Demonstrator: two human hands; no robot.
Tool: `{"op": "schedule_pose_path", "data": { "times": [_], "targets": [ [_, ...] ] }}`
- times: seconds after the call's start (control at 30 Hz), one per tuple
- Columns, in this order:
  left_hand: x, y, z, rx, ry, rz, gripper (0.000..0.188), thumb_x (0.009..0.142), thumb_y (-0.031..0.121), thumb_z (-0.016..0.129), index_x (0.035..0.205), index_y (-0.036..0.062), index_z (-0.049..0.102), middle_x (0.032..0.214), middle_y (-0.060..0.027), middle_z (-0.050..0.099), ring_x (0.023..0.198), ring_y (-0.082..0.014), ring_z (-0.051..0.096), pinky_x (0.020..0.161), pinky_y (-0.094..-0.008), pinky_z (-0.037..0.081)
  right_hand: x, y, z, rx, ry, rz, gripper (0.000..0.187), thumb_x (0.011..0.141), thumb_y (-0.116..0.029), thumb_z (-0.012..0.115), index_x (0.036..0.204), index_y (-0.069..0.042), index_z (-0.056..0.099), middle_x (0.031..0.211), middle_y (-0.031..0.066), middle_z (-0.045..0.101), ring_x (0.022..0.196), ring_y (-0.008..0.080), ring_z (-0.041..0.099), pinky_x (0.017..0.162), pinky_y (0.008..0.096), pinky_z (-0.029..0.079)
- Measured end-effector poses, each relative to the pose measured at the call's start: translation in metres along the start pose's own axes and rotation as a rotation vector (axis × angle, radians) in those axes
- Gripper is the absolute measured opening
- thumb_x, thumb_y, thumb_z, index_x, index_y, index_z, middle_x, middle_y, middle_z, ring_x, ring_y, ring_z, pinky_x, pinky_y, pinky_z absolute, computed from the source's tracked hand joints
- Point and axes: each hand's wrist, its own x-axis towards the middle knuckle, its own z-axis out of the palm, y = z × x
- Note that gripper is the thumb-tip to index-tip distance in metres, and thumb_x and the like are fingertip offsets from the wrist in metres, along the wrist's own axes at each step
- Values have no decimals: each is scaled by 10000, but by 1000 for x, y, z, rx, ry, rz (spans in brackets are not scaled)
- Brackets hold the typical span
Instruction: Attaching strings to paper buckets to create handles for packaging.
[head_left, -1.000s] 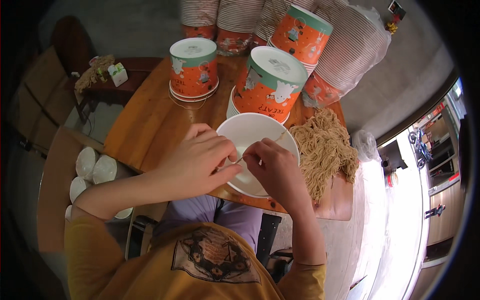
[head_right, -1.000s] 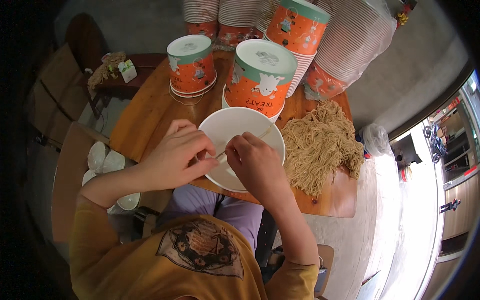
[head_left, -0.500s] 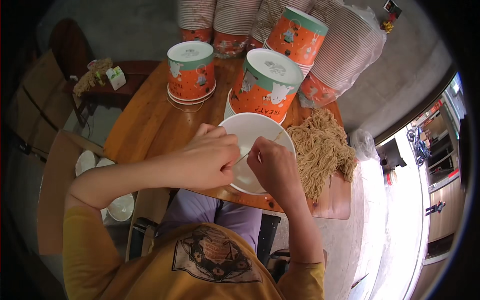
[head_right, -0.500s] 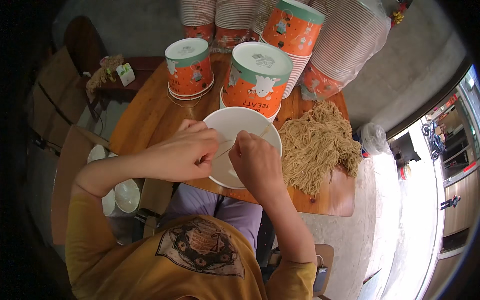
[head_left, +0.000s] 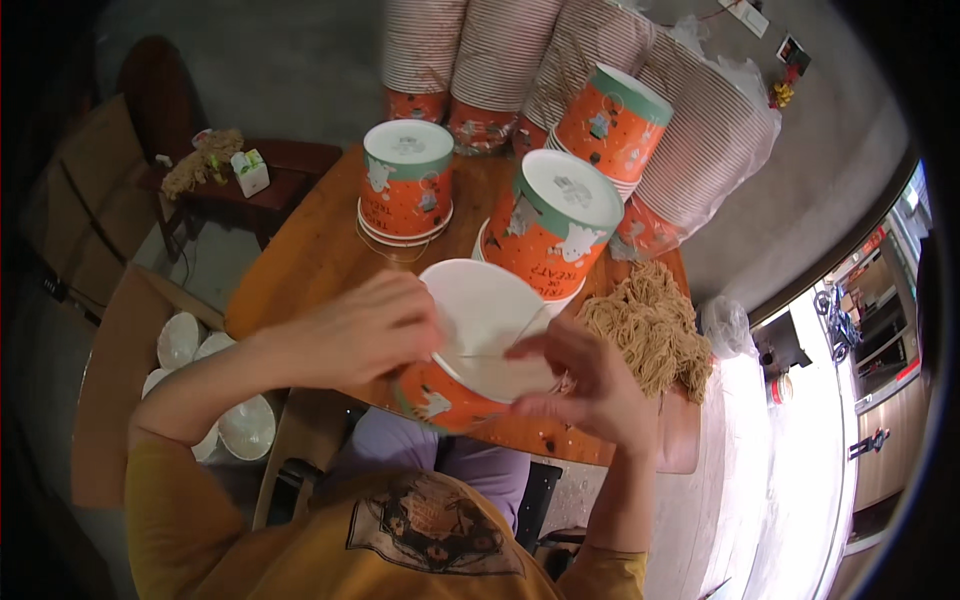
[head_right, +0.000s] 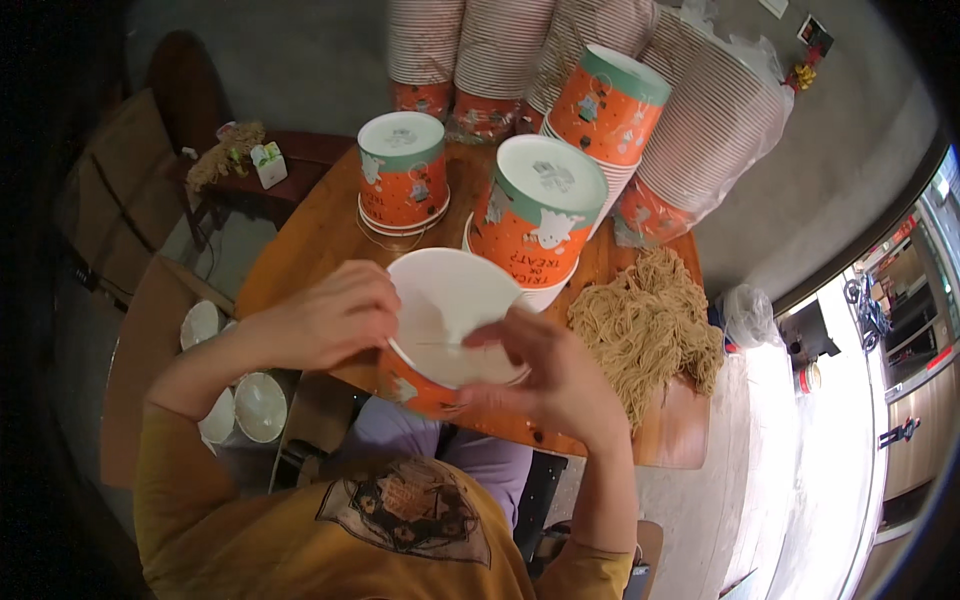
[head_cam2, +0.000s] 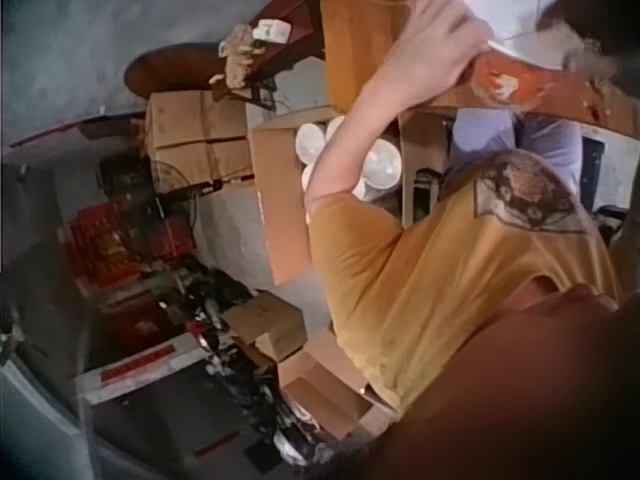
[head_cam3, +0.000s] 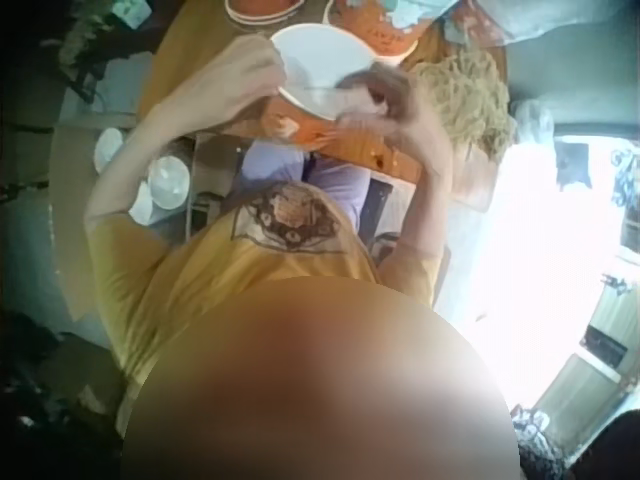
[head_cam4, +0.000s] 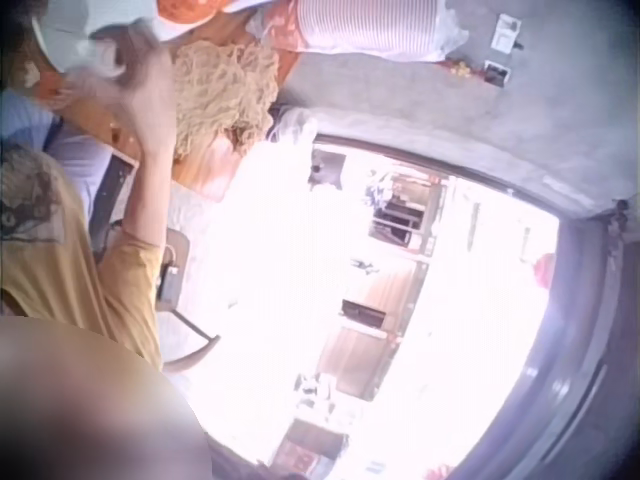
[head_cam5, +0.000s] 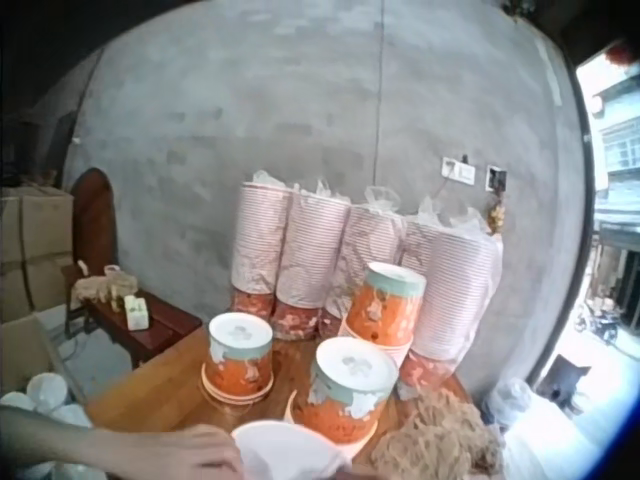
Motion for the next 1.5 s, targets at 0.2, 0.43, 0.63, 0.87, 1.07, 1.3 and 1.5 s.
{"op": "schedule_pose_path", "data": {
  "times": [0.2,0.43,0.63,0.87,1.07,1.3,1.5],
  "targets": [
    [-21,-37,-58,-105,123,-260,188,894,87,602,1071,44,556,1009,-93,530,996,-235,543,877,-342,452,53,2,34,53,-111,-31,133,914,-185,649,949,-57,636,626,12,511,590,80,513,527,247,403],
    [-61,-74,-146,-449,1034,-481,261,1013,204,488,1195,45,586,1050,-29,618,1014,-126,585,935,-287,453,188,35,73,1125,101,30,210,993,-277,538,864,-118,490,639,-37,462,512,65,398,486,210,331],
    [-80,-100,-75,-581,870,-652,212,1006,204,493,1122,50,579,976,-34,608,946,-108,593,841,-261,481,249,124,110,1391,368,251,215,978,-301,565,864,-125,519,726,-37,493,597,73,442,515,224,352],
    [-57,-126,-26,-680,812,-742,242,994,198,526,1190,59,551,1034,-18,579,968,-95,569,834,-260,480,226,127,123,1273,351,451,250,958,-345,581,908,-104,535,818,4,623,691,102,557,571,206,407],
    [-31,-129,36,-479,886,-680,190,978,149,538,1146,61,530,1002,-14,535,890,-92,513,792,-230,447,144,42,78,-325,562,-148,325,872,-151,654,1159,-19,580,1049,146,642,962,283,617,828,390,498],
    [27,-89,132,-406,522,-589,764,785,221,774,1372,55,314,1307,-186,359,1233,-317,422,1004,-421,414,83,51,-21,-805,627,-77,370,795,-189,735,1097,-67,562,1198,126,561,1194,367,472,980,482,381],
    [54,-94,175,-318,621,-647,914,733,294,824,1383,36,236,1298,-208,299,1246,-383,356,1057,-462,350,82,55,-27,-542,614,-100,276,809,-111,697,1041,-42,564,1110,123,581,1126,348,523,944,450,410]
  ]
}}
